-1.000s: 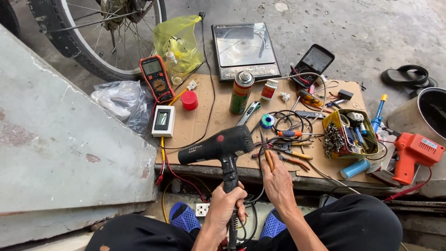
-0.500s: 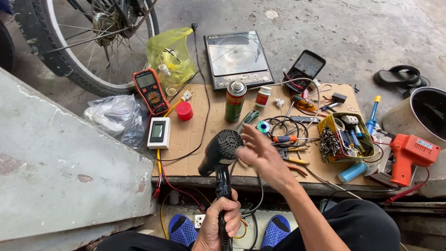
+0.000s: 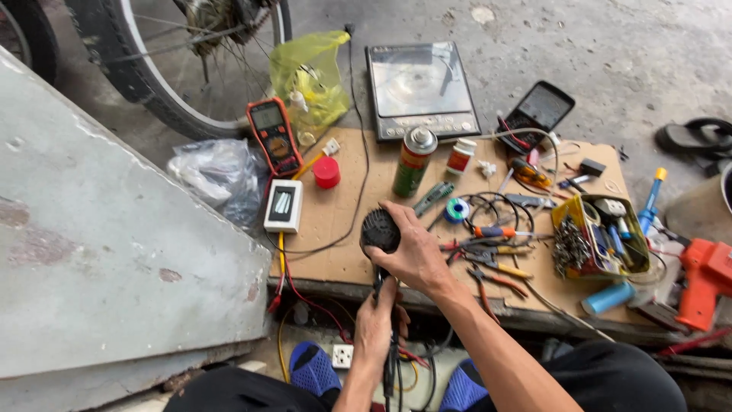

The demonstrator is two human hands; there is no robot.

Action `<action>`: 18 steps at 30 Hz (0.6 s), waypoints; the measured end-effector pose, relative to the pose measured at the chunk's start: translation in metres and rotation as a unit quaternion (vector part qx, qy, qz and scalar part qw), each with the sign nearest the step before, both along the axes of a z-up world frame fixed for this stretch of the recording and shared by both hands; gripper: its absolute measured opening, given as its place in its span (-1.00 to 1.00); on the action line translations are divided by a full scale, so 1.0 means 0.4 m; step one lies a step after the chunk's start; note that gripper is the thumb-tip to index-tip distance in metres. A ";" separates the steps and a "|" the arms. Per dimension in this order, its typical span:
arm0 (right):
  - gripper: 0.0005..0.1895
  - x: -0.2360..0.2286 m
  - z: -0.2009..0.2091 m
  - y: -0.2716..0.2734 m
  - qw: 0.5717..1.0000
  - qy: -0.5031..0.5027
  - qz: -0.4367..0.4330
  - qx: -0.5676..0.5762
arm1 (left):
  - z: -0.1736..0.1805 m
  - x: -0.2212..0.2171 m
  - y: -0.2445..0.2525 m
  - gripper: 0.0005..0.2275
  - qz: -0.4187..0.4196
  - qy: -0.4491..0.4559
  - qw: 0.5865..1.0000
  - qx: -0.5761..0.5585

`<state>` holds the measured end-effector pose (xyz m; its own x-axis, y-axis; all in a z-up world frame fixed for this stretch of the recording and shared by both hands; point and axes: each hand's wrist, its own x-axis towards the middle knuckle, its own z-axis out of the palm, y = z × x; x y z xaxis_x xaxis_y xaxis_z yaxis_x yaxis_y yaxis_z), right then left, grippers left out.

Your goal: The person disassembles a black hair dryer, removes the fan and internal components, and then reassembles the device. They connect wires to the motor, place the fan back inside, and secure the casing before testing the hair dryer by turning it on.

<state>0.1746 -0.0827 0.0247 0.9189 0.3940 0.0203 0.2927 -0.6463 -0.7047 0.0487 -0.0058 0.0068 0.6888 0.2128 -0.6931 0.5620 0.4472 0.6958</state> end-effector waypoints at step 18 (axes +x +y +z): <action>0.20 -0.051 0.070 -0.049 0.976 0.173 -0.005 0.130 | 0.004 0.001 -0.028 -0.54 0.051 -0.027 0.997 -0.059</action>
<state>0.1541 -0.1021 0.0525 0.8918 0.4085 -0.1945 0.0027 -0.4348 -0.9005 0.0491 -0.0169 0.0083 0.7045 0.2035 -0.6799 0.4723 0.5806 0.6632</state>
